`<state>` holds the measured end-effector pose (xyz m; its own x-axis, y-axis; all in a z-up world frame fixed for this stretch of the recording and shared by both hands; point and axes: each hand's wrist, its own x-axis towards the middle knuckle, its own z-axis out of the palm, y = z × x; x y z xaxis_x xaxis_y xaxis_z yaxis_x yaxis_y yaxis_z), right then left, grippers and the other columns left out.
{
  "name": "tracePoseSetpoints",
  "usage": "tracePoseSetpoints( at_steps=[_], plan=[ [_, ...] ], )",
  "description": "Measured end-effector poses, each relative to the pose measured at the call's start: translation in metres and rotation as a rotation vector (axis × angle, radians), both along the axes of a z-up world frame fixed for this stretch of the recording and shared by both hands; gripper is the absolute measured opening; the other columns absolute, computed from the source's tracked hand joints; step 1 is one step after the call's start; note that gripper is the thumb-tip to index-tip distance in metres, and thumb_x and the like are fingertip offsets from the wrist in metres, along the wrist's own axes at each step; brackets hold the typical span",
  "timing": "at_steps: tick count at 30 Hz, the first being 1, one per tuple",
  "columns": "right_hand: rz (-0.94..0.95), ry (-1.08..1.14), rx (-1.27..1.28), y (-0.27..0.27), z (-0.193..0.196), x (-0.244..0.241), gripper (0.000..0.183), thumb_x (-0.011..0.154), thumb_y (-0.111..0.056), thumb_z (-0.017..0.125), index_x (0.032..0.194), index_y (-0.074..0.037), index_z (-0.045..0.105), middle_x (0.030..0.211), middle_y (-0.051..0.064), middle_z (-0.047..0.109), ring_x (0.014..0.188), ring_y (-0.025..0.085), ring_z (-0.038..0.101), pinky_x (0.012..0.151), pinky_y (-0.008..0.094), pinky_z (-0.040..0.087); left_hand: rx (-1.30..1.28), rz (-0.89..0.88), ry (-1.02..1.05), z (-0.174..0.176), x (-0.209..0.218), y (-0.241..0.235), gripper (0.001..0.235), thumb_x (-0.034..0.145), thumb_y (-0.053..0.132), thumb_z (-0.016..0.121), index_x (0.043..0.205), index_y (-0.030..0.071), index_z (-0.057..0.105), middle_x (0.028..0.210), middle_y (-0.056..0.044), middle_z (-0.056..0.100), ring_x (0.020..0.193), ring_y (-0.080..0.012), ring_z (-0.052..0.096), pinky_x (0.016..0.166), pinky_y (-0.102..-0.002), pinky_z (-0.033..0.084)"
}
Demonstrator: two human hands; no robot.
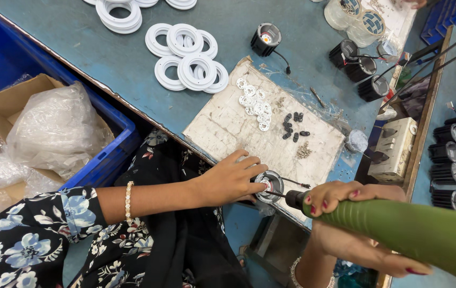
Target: The person assembles a small LED light fixture by inserting a bulb into a black heat sink, then uses a green electric screwdriver to fasten screws into the fixture. The person handles multiple small components and tools on a cluttered workbench.
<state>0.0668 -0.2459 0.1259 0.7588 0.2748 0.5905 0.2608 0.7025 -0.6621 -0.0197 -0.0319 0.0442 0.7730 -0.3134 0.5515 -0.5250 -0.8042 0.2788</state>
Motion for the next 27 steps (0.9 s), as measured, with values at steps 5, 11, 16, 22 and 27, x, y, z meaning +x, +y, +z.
tracePoseSetpoints(
  at_steps=[5, 11, 16, 22, 27],
  plan=[
    [0.046, -0.004, -0.018, 0.001, -0.001, 0.0, 0.11, 0.075, -0.095, 0.018, 0.1, 0.009, 0.041, 0.064, 0.025, 0.049, 0.05, 0.033, 0.049, 0.051, 0.041, 0.049, -0.037, -0.009, -0.004, -0.003, 0.0, 0.0, 0.041, 0.081, 0.035, 0.077, 0.117, 0.017, 0.068, 0.129, -0.011, 0.061, 0.123, -0.0303, 0.054, 0.106, -0.05, 0.039],
    [-0.335, -0.054, -0.403, 0.025, 0.03, -0.009, 0.112, 0.069, -0.105, 0.029, 0.099, 0.003, 0.033, 0.057, 0.019, 0.038, 0.038, 0.028, 0.038, 0.036, 0.039, 0.041, -0.057, -0.038, 0.005, -0.006, 0.002, 0.001, 0.044, 0.08, 0.034, 0.078, 0.118, 0.015, 0.067, 0.131, -0.012, 0.06, 0.125, -0.0291, 0.055, 0.105, -0.046, 0.04],
    [-0.538, -0.058, -0.507, 0.037, 0.032, -0.018, 0.114, 0.066, -0.106, 0.031, 0.094, 0.004, 0.03, 0.051, 0.018, 0.031, 0.034, 0.03, 0.033, 0.033, 0.04, 0.036, -0.08, -0.024, -0.004, -0.008, 0.004, 0.0, 0.042, 0.079, 0.036, 0.079, 0.115, 0.017, 0.069, 0.127, -0.012, 0.061, 0.122, -0.0293, 0.056, 0.103, -0.046, 0.041],
    [0.003, 0.025, -0.069, 0.012, 0.0, -0.01, 0.107, 0.072, -0.095, 0.023, 0.098, 0.008, 0.04, 0.063, 0.024, 0.049, 0.05, 0.032, 0.049, 0.051, 0.041, 0.049, -0.121, -0.074, -0.012, -0.009, 0.007, 0.003, 0.041, 0.081, 0.039, 0.079, 0.113, 0.015, 0.069, 0.124, -0.01, 0.062, 0.12, -0.0276, 0.057, 0.101, -0.043, 0.042],
    [-0.019, 0.01, -0.108, 0.007, -0.002, -0.005, 0.108, 0.072, -0.096, 0.024, 0.1, 0.007, 0.039, 0.065, 0.024, 0.048, 0.05, 0.031, 0.048, 0.05, 0.04, 0.049, -0.114, -0.087, -0.002, -0.009, 0.008, 0.004, 0.041, 0.08, 0.039, 0.08, 0.112, 0.015, 0.07, 0.121, -0.01, 0.062, 0.118, -0.0273, 0.057, 0.1, -0.042, 0.042]
  ],
)
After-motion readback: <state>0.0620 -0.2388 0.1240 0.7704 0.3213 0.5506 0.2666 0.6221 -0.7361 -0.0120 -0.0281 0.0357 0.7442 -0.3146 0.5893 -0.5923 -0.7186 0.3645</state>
